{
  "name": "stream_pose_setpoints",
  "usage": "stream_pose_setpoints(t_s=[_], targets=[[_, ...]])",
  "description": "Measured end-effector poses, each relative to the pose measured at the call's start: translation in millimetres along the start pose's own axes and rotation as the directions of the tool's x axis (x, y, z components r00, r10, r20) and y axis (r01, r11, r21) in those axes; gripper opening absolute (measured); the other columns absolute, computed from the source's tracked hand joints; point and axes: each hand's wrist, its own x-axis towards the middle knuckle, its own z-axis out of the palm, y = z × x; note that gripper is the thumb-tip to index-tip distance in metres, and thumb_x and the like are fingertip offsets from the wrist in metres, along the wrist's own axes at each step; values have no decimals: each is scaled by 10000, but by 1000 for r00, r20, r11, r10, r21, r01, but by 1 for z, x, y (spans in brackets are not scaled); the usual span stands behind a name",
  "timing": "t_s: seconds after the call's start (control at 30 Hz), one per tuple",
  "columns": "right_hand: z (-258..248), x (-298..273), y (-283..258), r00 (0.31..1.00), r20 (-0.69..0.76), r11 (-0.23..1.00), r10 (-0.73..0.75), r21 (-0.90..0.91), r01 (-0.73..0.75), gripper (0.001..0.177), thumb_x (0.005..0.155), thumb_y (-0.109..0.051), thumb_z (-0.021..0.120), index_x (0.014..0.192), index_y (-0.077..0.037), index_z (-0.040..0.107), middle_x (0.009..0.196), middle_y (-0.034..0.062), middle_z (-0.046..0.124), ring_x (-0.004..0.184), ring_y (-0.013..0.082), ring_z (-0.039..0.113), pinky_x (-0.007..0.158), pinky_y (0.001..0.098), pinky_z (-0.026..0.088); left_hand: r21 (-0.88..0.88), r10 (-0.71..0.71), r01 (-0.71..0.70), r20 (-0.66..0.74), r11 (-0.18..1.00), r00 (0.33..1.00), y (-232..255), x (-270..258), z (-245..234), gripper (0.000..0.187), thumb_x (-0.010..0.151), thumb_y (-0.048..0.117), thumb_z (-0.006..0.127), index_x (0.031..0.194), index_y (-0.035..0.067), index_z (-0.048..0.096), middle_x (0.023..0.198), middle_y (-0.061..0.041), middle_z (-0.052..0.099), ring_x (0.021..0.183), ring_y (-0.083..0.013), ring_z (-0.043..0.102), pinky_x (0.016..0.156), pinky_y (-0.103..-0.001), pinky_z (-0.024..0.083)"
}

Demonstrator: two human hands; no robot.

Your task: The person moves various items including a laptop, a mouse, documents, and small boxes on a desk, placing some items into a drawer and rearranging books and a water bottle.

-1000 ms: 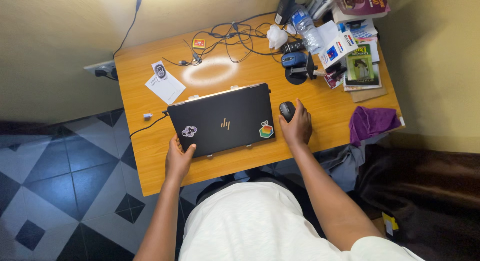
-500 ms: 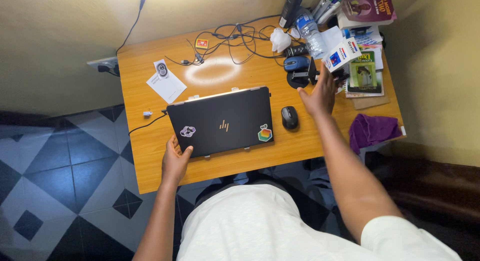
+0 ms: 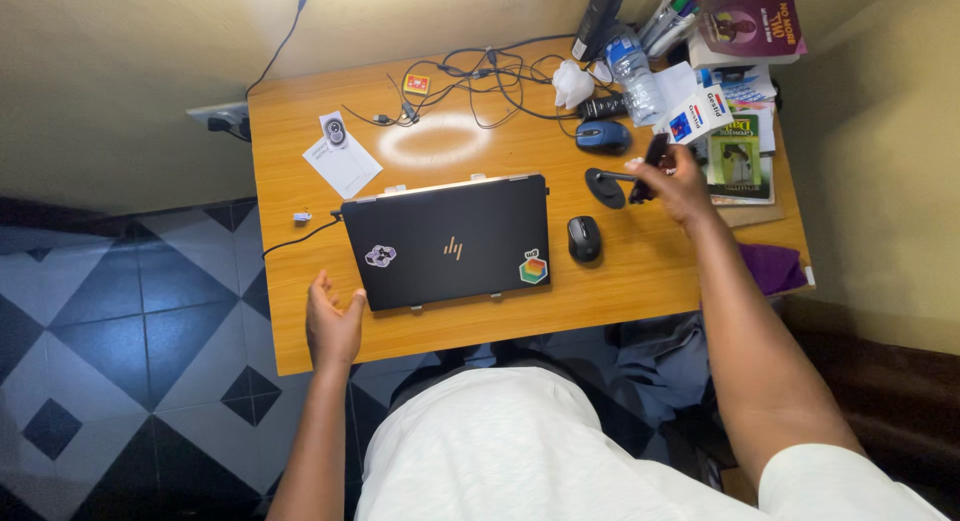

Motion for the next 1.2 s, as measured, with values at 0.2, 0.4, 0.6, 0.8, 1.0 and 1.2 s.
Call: stream_pose_setpoints(t_s=[0.2, 0.4, 0.6, 0.8, 1.0, 1.2], targets=[[-22, -46, -58, 994, 48, 837, 94, 537, -105, 436, 914, -338, 758, 1175, -79, 524, 961, 33, 608, 780, 167, 680, 725, 319, 610, -6, 198, -215, -365, 977, 910, 48, -19, -18, 435, 923, 113, 679, 1327, 23, 545, 1229, -170, 517, 1027, -250, 597, 852, -369, 533], [39, -101, -153, 962, 247, 842, -114, 537, -38, 431, 878, -202, 764, 1189, -79, 492, 962, 37, 625, 802, 165, 698, 772, 306, 591, -292, 253, -208, 125, 934, 959, 99, -34, -32, 245, 1002, 237, 641, 1173, 78, 716, 1079, -81, 715, 974, -153, 692, 869, -293, 566], [169, -153, -216, 863, 338, 791, -376, 602, 109, 469, 897, -149, 828, 1161, -71, 448, 982, 12, 584, 873, 70, 608, 763, 228, 541, -767, 397, 90, 425, 635, 814, 95, -38, -27, 458, 985, 115, 679, 1406, -6, 548, 1254, -97, 666, 1142, -151, 650, 967, -319, 547], [247, -180, -249, 839, 432, 829, -331, 558, 39, 431, 893, -154, 806, 1140, -44, 470, 1010, 43, 646, 898, 78, 662, 764, 239, 582, -793, 326, 8, 259, 609, 909, 34, -23, -49, 425, 983, -18, 576, 1405, -6, 533, 1221, -103, 674, 1072, -139, 673, 911, -298, 603], [288, -172, -264, 524, 734, 889, -431, 445, 108, 532, 875, -92, 817, 1304, -17, 510, 1181, 79, 684, 1086, 121, 676, 928, 289, 584, -872, 296, 74, 243, 484, 924, -20, 1, -63, 595, 953, -36, 545, 1519, 70, 395, 1168, -127, 700, 1016, -140, 693, 910, -293, 586], [305, -154, -281, 586, 729, 897, -354, 86, 434, 492, 845, -84, 826, 1257, -71, 559, 906, 86, 768, 835, 142, 743, 706, 329, 578, -829, 304, 27, 235, 558, 923, -58, 12, -68, 544, 1018, -16, 556, 1553, 10, 463, 1237, -126, 694, 1007, -140, 706, 848, -300, 627]])
